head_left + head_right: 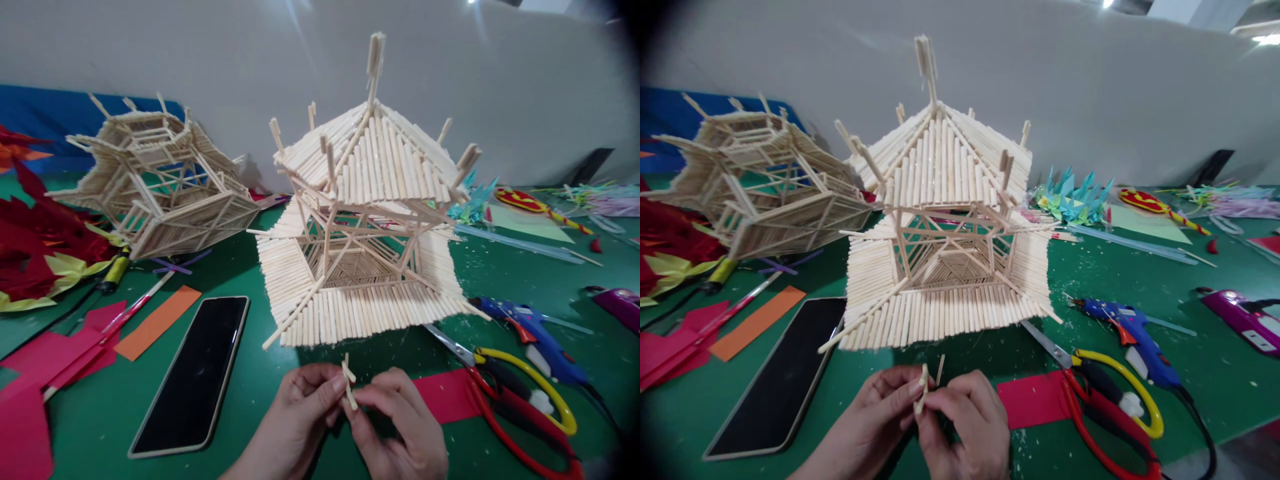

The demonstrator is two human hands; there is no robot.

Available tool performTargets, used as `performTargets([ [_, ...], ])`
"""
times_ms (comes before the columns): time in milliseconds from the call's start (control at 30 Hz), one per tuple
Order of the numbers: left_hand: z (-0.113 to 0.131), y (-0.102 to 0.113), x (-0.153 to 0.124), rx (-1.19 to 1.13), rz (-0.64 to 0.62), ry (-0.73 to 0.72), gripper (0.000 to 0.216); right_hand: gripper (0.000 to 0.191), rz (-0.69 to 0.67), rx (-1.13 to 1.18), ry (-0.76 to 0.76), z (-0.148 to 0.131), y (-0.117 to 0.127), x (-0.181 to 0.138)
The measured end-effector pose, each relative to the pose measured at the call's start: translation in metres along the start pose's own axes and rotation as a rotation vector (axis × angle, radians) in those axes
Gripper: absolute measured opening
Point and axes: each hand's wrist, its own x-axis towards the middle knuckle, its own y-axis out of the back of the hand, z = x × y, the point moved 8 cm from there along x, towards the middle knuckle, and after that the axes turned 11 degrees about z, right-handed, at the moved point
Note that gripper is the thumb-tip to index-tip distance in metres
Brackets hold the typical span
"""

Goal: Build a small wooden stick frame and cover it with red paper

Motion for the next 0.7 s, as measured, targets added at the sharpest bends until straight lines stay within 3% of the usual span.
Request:
performTargets([
  [700, -0.0004, 0.003, -0.0021, -0.105, 0.07, 0.016, 0.008, 0.015, -0.039, 0.059, -0.002, -0.0006, -0.002, -0.0024],
])
